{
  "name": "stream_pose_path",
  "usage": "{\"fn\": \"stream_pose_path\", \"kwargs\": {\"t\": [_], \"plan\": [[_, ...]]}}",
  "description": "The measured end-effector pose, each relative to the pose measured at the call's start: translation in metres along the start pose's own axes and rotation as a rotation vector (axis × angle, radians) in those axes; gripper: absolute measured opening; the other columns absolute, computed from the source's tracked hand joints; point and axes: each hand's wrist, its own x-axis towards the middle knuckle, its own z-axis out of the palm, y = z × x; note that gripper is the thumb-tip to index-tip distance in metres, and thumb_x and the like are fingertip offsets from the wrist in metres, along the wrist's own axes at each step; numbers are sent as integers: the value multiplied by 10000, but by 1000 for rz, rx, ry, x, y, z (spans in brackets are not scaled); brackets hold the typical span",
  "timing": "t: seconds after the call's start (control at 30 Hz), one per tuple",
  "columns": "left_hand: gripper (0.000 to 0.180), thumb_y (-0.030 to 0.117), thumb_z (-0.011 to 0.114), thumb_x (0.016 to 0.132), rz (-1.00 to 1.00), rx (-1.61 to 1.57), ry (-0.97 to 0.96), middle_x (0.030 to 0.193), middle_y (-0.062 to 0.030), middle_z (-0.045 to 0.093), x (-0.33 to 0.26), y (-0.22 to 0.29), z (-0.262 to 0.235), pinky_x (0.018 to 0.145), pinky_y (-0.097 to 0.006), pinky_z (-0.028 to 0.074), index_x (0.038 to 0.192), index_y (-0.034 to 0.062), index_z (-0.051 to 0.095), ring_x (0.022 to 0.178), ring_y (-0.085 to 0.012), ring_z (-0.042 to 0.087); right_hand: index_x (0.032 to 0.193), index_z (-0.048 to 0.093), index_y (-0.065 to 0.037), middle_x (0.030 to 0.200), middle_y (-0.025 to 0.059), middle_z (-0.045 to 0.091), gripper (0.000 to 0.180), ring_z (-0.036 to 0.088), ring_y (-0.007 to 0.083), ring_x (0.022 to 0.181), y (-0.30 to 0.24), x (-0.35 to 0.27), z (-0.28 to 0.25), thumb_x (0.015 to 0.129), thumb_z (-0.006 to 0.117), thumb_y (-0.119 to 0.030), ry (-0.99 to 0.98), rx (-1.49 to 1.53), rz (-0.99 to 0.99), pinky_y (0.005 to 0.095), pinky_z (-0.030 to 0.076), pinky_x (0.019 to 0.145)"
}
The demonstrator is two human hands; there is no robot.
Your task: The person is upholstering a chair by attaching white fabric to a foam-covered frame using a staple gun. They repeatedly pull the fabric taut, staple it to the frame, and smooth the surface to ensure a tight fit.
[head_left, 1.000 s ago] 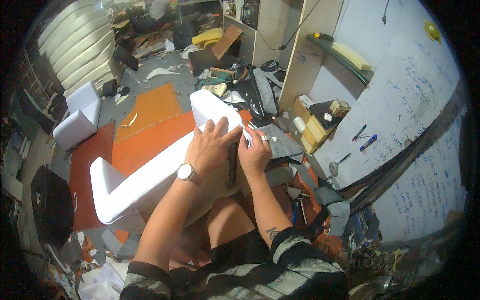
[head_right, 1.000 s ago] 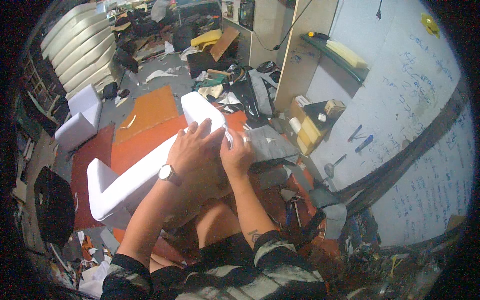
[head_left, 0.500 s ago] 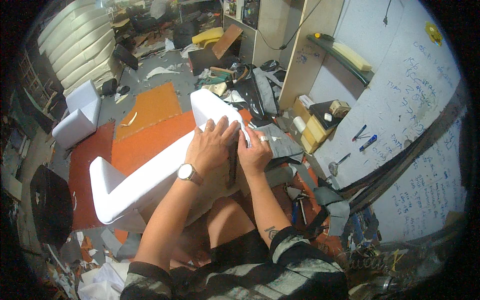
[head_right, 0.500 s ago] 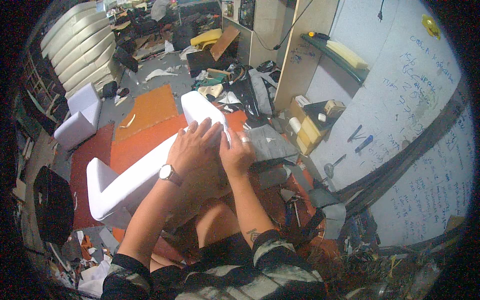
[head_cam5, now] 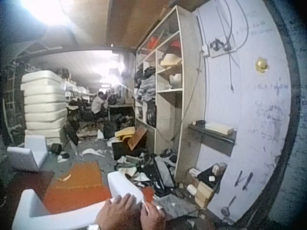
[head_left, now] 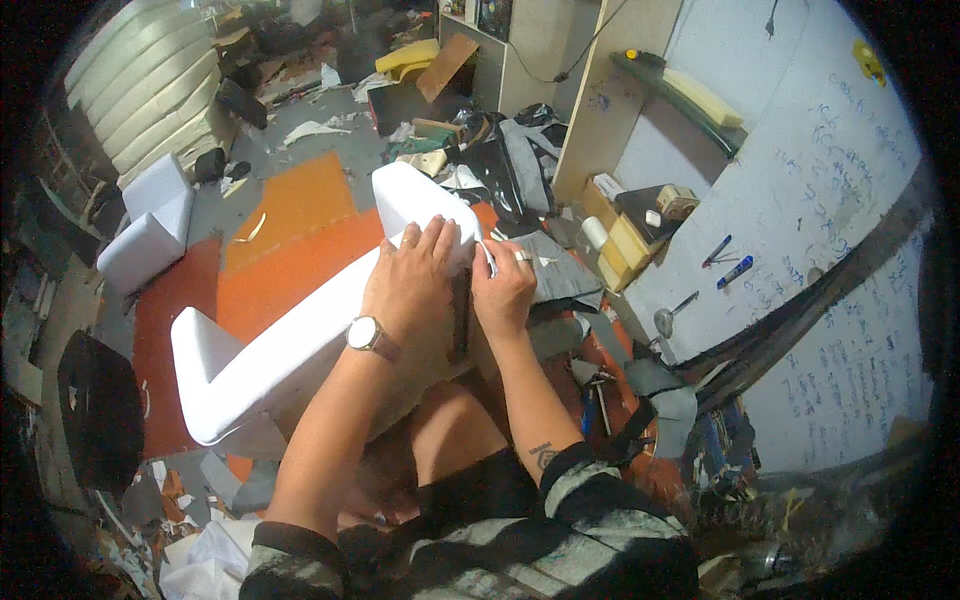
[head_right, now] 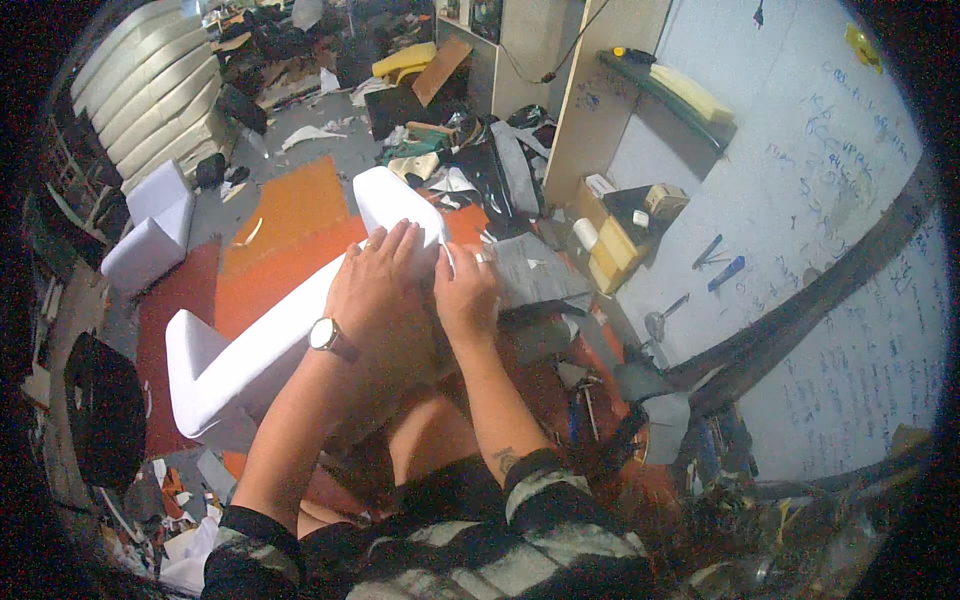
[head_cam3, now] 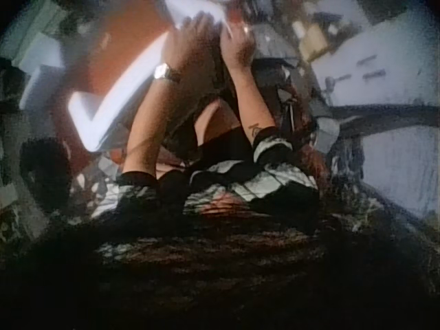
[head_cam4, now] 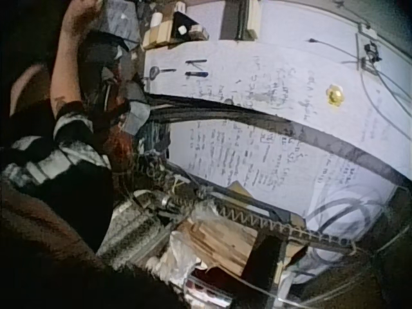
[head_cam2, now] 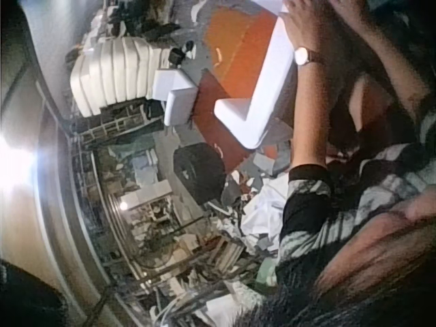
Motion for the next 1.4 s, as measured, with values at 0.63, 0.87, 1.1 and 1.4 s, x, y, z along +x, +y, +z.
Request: {"fn": "stream_pose_path", "kwargs": {"t": [0.63,0.87,1.1,1.4], "plan": [[838,292,784,811,-254,-111,-117,1577,-198,517,10,4,-10,1115,-744,414,1534,24,456,1364,-482,564,948,732,-6,911,181,711,92,693,405,827,-12,-9,2,899,767,-75,-96,20,90,496,555,734],[802,362,749,824,-269,-207,-153,1542,-239,531,12,2,-15,1085,-770,403,1496,6,496,1327,-497,581,976,740,20,911,177,720,96,707,388,817,-25,-10,1,912,764,-46,-85,41,120,475,556,716],[585,497,553,1028,-371,-472,55,1316,-285,671,20,-24,16,990,-590,501,1277,-19,676,1160,-502,659,1037,740,34,972,189,709,149,700,387,851,-36,-21,8,888,734,42,-72,116,230,458,556,751],[769,676,522,1011,-437,-219,-121,1251,-278,699,21,-2,-12,1020,-632,466,1385,14,643,1187,-480,657,1085,740,52,968,203,698,262,696,404,903,-45,-53,32,829,712,101,70,130,264,459,561,785]]}}
